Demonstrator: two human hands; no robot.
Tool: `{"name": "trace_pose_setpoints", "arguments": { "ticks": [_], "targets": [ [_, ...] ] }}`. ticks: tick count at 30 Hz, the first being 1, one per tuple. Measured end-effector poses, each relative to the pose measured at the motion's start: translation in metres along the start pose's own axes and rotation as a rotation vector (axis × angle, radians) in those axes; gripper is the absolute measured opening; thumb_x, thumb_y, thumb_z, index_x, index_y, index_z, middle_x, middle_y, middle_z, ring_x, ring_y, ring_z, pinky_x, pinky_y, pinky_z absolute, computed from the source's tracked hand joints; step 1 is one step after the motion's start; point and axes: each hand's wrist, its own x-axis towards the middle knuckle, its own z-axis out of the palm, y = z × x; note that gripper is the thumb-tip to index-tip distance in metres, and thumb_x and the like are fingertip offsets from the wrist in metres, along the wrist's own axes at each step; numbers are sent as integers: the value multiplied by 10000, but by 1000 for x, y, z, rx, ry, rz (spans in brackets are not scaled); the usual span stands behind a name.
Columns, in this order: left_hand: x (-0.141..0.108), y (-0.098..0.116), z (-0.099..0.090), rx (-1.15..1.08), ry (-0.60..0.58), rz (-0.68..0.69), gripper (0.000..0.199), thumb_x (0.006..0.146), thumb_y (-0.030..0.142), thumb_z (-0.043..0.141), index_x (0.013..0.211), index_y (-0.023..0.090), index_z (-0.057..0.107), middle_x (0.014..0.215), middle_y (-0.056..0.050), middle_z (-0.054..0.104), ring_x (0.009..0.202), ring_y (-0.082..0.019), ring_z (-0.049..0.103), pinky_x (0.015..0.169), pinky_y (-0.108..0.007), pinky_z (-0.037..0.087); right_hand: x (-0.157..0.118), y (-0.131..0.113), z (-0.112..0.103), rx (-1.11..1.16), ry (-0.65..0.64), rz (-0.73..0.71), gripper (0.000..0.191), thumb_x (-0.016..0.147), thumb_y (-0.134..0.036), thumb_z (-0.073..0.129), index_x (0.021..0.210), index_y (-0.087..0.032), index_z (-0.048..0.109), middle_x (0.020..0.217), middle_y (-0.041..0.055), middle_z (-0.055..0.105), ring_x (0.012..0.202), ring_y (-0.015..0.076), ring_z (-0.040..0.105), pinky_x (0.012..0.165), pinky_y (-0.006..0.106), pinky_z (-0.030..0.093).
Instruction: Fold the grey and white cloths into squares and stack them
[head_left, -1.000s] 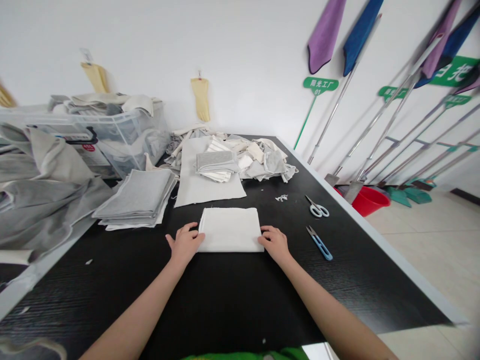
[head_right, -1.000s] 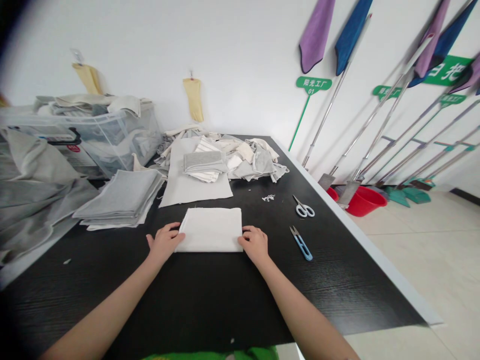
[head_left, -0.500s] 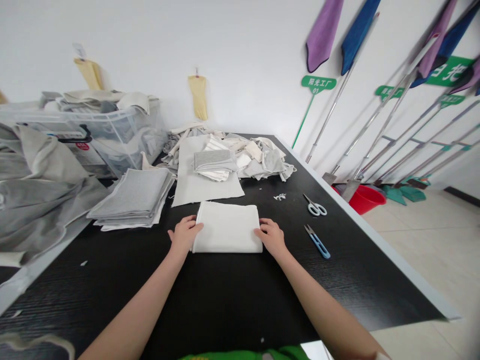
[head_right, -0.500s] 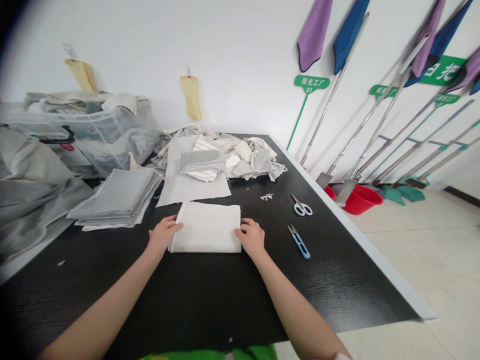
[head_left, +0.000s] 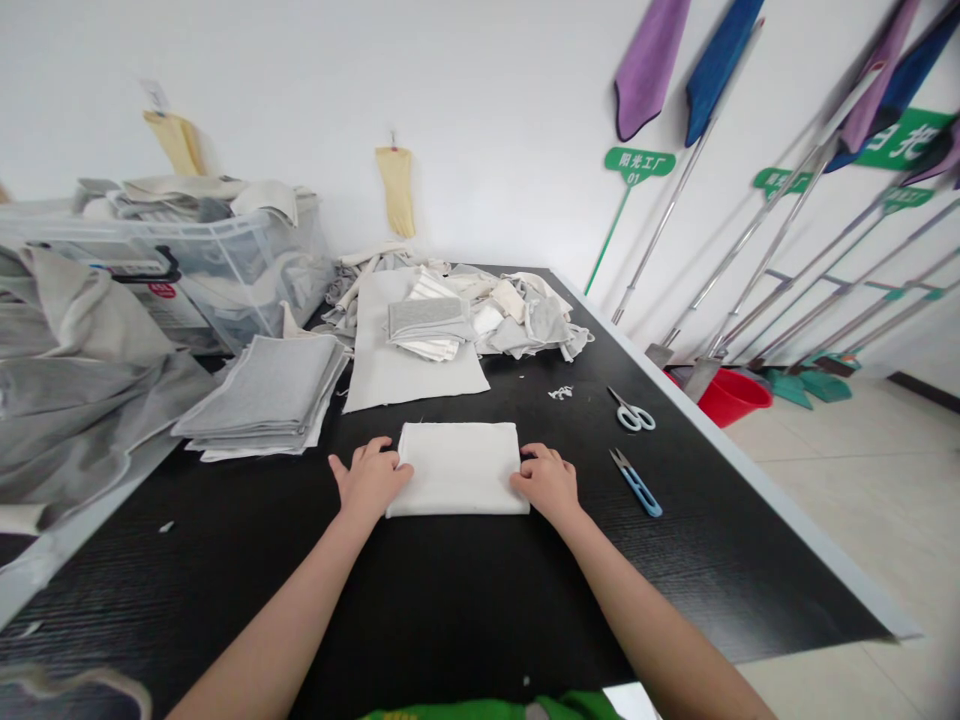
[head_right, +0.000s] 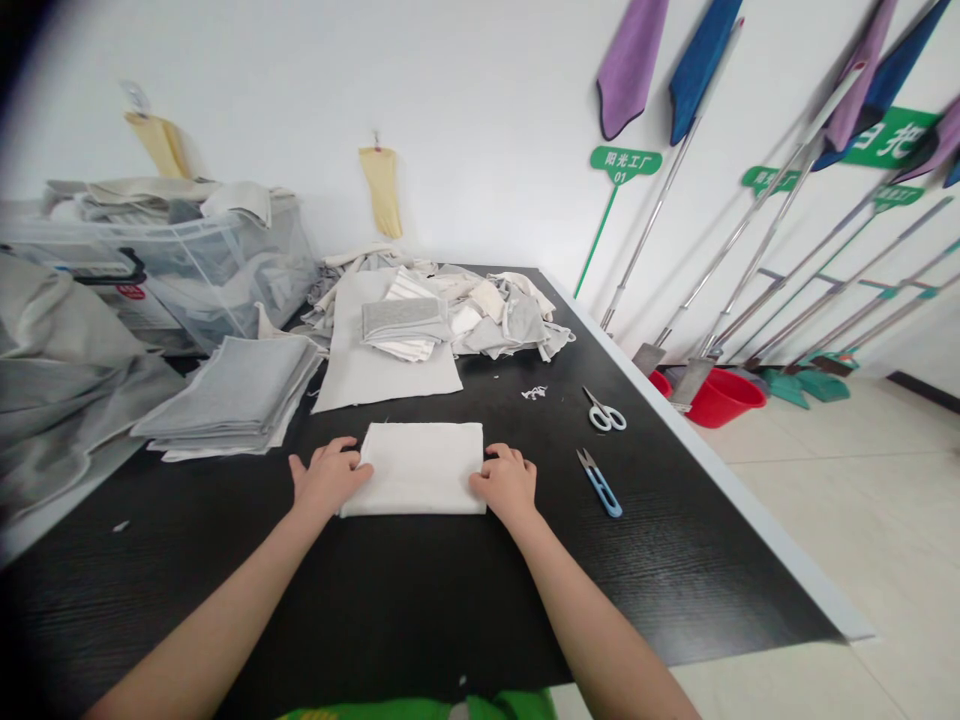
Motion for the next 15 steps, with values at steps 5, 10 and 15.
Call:
{"name": "trace_pose_setpoints", "arguments": {
  "ticks": [5,10,15],
  "targets": [
    [4,-6,-7,-7,-15,-53,254,661,437,443,806,261,556,1114,-36,472,1001,-276,396,853,-622,73,-16,-9,-5,-4,-68,-103,205,653,-284,502,481,-189,560,879,2,529,795,161,447,641,297,280],
    [19,-14,-11,26,-16,-40,353,658,457,459,971,304,512,1129,-41,466,1012,-292,393,851,-619,63,-49,-34,-9,87,-207,-210,224,708,-275,456,546,-185,582,720,-1,540,637,105,476,578,236,303],
    [40,-18,-10,22,-156,227,203,685,345,456,847,312,572,1133,31,464,1015,-219,407,886,-446,243,-83,-63,-25,361,-851,-670,249,732,-393,449,780,-205,604,683,-54,593,611,68,522,512,145,326]
  ]
}}
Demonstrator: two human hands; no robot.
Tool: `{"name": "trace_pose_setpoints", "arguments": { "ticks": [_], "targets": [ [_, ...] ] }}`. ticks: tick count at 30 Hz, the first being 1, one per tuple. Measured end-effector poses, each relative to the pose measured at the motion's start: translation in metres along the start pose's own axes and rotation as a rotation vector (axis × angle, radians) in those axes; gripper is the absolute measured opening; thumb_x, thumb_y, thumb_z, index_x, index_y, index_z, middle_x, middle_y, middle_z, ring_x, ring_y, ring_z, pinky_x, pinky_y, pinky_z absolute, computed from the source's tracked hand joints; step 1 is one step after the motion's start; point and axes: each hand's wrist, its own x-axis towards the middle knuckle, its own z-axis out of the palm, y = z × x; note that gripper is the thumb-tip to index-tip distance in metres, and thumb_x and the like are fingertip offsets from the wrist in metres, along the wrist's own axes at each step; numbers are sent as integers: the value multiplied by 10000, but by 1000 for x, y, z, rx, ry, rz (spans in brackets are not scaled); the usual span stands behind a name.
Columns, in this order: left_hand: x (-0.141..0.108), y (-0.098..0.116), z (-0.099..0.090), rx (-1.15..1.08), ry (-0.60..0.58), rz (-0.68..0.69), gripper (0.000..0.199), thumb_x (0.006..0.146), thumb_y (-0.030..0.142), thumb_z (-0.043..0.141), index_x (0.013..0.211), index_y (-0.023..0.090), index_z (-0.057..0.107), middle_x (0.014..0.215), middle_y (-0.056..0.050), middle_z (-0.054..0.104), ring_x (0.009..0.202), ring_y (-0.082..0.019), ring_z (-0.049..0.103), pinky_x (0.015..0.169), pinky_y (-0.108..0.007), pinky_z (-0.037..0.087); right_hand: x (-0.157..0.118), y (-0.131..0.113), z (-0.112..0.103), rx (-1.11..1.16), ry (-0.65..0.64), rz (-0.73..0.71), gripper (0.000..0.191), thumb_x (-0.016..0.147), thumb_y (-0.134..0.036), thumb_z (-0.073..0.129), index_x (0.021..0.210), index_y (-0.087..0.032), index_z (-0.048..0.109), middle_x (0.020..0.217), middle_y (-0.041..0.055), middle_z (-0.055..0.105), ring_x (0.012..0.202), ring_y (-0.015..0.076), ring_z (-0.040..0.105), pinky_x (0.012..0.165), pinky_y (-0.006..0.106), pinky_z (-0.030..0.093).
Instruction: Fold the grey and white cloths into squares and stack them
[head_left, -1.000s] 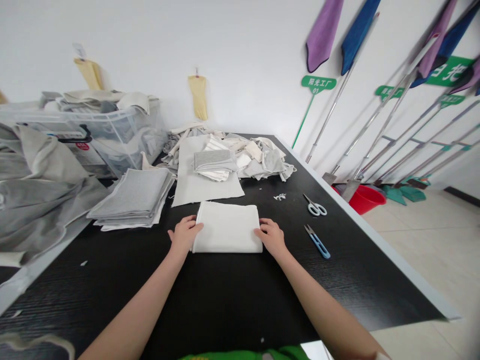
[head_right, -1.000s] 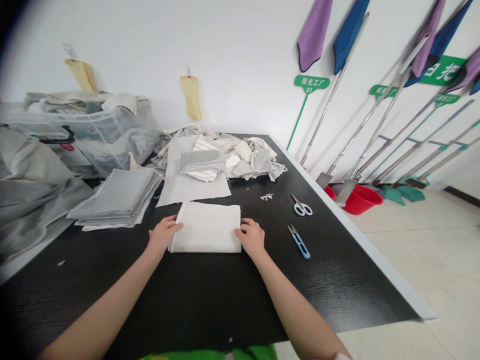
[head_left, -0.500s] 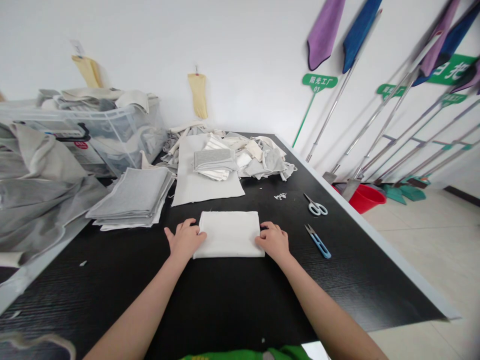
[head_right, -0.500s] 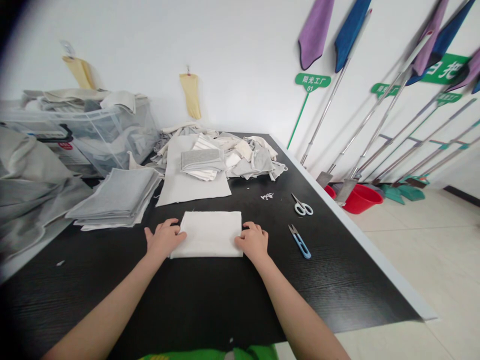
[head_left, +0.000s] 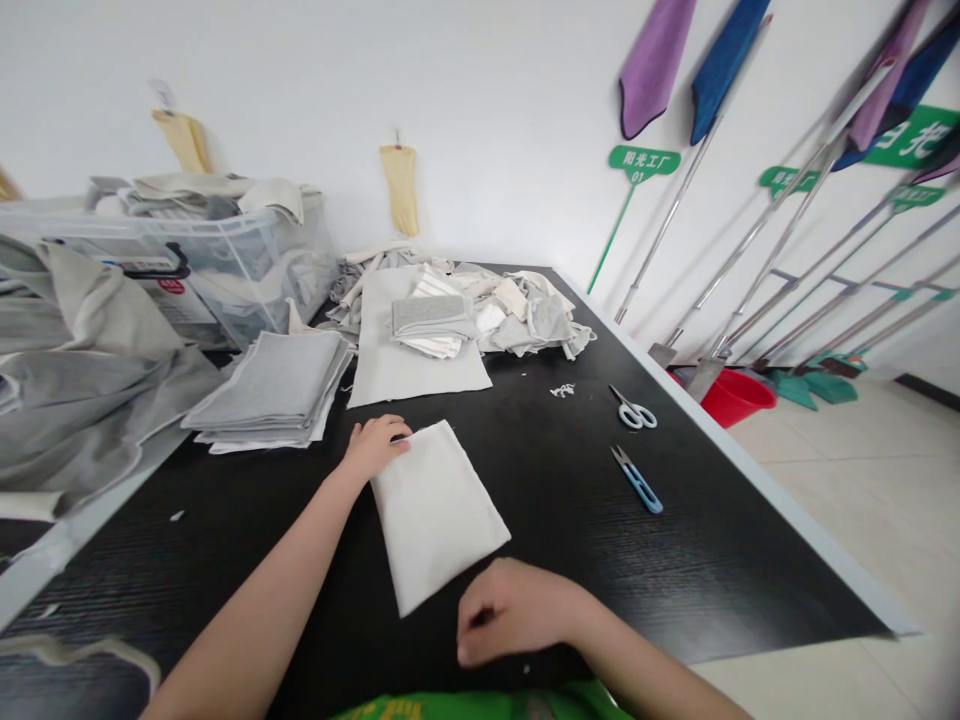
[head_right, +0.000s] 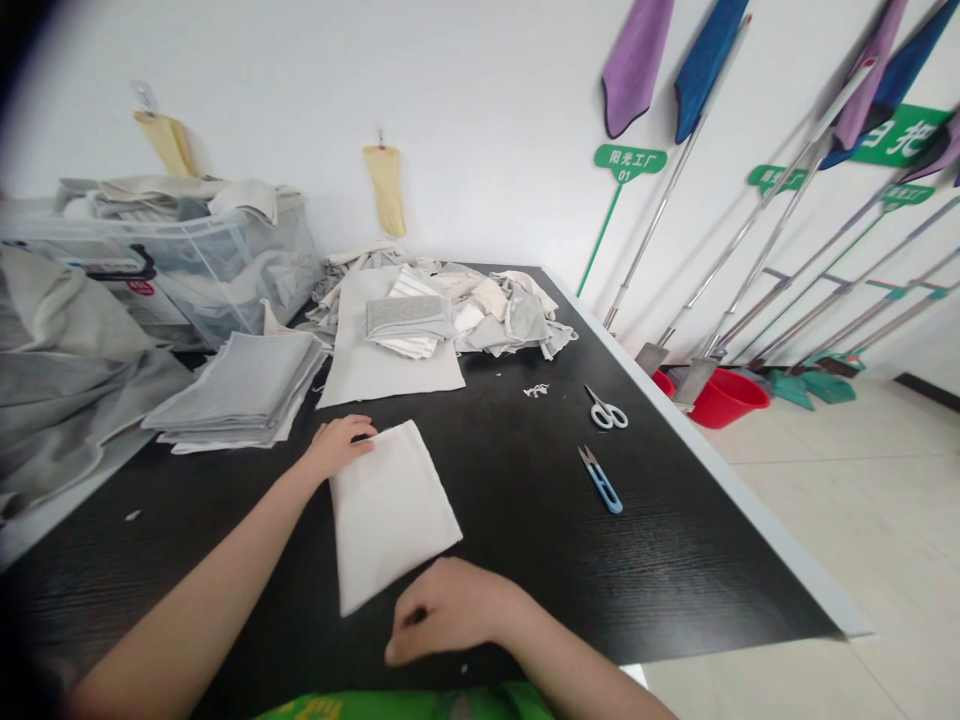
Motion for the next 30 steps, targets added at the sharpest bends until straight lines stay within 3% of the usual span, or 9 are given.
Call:
{"name": "trace_pose_setpoints", "arguments": {
  "ticks": [1,3,9,13,16,19,23,27,30],
  "targets": [
    [3,0,-1,0,-29,53,197,683,326,456,838,299,573,1137,33,459,1008,-205,414,860,-393,295,0,-7,2,-5,-98,-91,251,729,-400,452,819,-216,598,723,-62,602,634,64,532,514,134,326],
    [5,2,-2,15,-70,101,213,661,336,474,845,278,564,1144,18,449,999,-203,421,797,-339,351,3,-19,5,-81,-161,-191,239,735,-385,449,857,-233,589,791,-68,609,690,65,542,533,126,327],
    [5,7,-7,32,-186,57,535,562,413,544,1064,259,445,1050,-49,508,942,-217,476,708,-299,386,16,-18,12,-89,-29,-109,258,733,-372,462,895,-222,595,807,-42,622,684,66,547,567,116,340],
    [9,7,-6,12,-290,75,415,547,402,541,917,216,517,918,-48,563,811,-204,534,642,-268,393,18,-11,15,-7,44,-8,271,719,-379,480,897,-219,605,762,-33,627,663,71,548,567,115,348],
    [9,11,-8,5,-286,124,279,549,355,530,766,181,541,886,-57,560,791,-207,530,641,-267,390,18,-9,17,24,51,-13,274,712,-377,492,898,-213,609,765,-26,628,675,73,550,584,117,351],
    [4,16,-15,-57,-299,204,208,562,246,487,756,180,528,844,-27,568,752,-171,532,634,-238,389,18,-8,17,32,56,-11,273,713,-372,490,905,-216,607,771,-26,629,681,71,553,596,118,354],
    [-3,17,-34,-236,-396,303,286,539,193,490,819,179,543,834,2,589,765,-169,532,654,-227,395,19,-6,19,38,65,2,274,709,-377,493,907,-224,605,779,-27,632,696,77,557,602,126,357],
    [-8,5,-67,-508,-551,232,298,588,325,516,826,154,568,779,13,609,725,-164,547,629,-221,411,20,-5,21,68,84,1,253,701,-366,507,882,-226,613,775,-35,632,673,73,553,588,126,353],
    [-7,-8,-104,-536,-492,173,324,591,386,529,796,140,583,736,19,608,703,-160,548,625,-215,413,21,-4,22,123,109,-16,235,715,-341,498,881,-220,612,800,-36,629,689,70,550,611,126,352]
  ]
}}
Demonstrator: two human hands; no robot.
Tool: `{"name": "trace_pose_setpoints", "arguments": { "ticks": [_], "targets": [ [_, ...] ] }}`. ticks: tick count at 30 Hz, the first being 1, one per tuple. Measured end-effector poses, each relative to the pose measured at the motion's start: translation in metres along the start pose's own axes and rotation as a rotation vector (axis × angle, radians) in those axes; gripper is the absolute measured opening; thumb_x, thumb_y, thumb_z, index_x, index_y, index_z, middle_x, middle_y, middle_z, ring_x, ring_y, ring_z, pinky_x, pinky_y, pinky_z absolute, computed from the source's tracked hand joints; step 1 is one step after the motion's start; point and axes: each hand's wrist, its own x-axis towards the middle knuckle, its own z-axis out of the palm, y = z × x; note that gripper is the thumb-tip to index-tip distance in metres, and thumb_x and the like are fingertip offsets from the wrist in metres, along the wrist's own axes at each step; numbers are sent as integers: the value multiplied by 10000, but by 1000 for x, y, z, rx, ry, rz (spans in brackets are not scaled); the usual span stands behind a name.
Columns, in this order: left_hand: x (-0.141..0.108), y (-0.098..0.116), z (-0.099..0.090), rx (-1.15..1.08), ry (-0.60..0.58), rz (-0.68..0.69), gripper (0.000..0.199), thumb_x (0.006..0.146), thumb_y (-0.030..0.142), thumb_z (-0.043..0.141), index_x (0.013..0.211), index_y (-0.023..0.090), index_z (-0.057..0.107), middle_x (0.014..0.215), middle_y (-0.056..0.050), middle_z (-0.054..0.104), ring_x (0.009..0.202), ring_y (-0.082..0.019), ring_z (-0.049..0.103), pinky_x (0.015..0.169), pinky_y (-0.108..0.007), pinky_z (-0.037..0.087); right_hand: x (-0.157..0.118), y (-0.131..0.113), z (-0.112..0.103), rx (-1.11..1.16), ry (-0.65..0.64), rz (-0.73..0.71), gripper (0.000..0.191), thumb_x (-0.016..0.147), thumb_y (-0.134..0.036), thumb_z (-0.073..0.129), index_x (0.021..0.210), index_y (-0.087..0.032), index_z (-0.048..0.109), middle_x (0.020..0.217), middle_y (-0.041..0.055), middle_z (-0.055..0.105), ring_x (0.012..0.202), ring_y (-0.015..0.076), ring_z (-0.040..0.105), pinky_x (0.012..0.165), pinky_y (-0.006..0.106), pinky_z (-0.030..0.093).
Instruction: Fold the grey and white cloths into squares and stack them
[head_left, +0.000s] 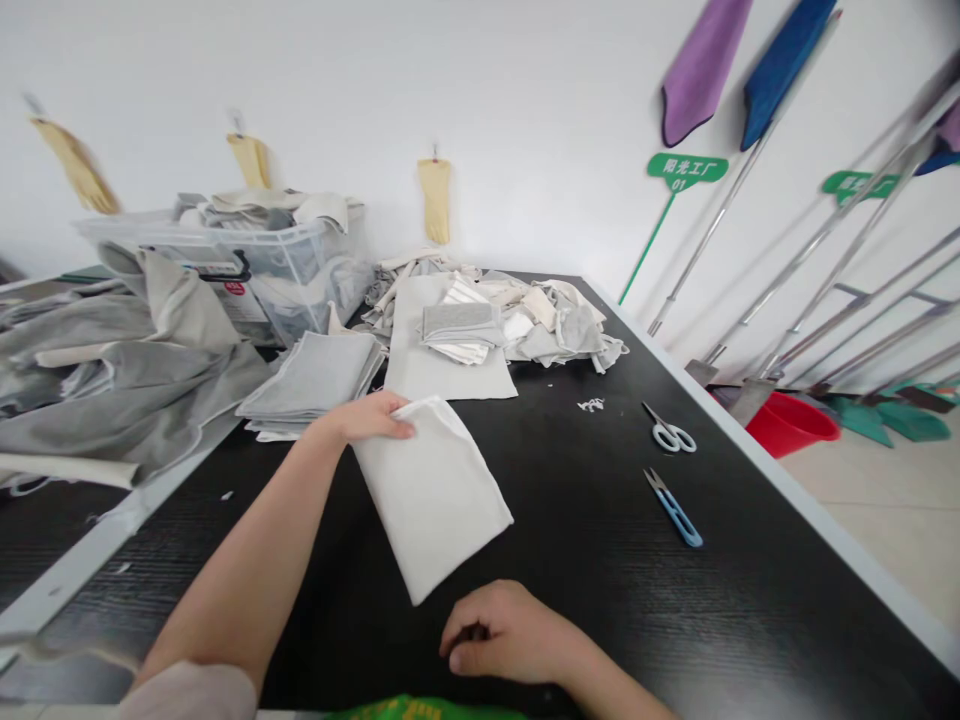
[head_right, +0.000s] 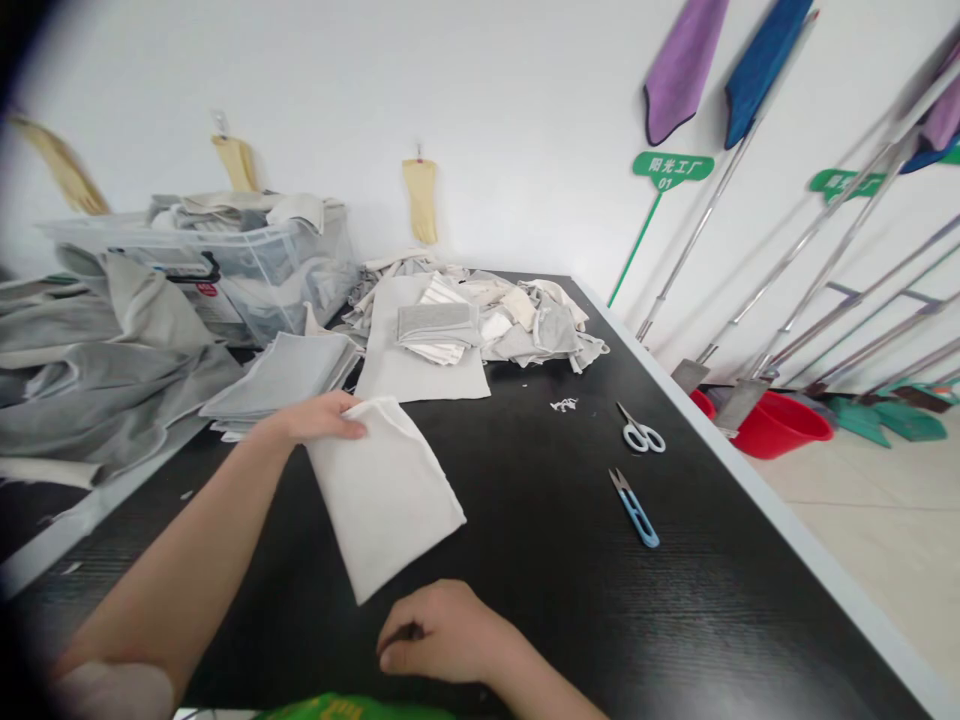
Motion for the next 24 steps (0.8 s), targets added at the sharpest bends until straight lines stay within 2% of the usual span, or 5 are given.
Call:
{"name": "trace_pose_setpoints", "arguments": {
  "ticks": [8,11,16,20,24],
  "targets": [
    [-61,56,-119,513,1043,103,383,642,338,504,923,91,584,775,30,573,786,-154,529,714,-292,395,7,5,-2,60,-6,-14,234,724,-334,489,894,-224,606,821,-35,625,730,76,550,648,134,356],
    [-82,57,-143,704,1235,160,334,690,306,469,994,197,552,916,75,556,915,-158,499,792,-287,374,7,6,-4,76,-14,16,237,716,-338,497,901,-234,604,824,-38,625,721,79,550,641,138,359],
    [-70,-21,-127,943,1008,-131,337,701,195,410,999,259,553,1080,86,508,1022,-161,429,858,-289,323,6,6,-5,107,5,12,228,709,-326,509,889,-234,613,802,-38,625,704,74,544,627,133,356],
    [-41,-101,-79,838,480,-441,355,680,256,438,1014,244,559,1126,11,506,1027,-215,436,888,-332,286,6,8,-5,149,-11,44,234,703,-314,513,895,-227,613,795,-31,621,687,74,538,596,126,358],
    [-37,-128,-64,677,320,-421,530,643,394,459,1153,249,435,1236,-3,395,1108,-215,364,925,-301,240,6,10,-6,191,-33,77,234,707,-304,502,899,-222,610,791,-28,613,672,70,530,577,120,359]
  ]
}}
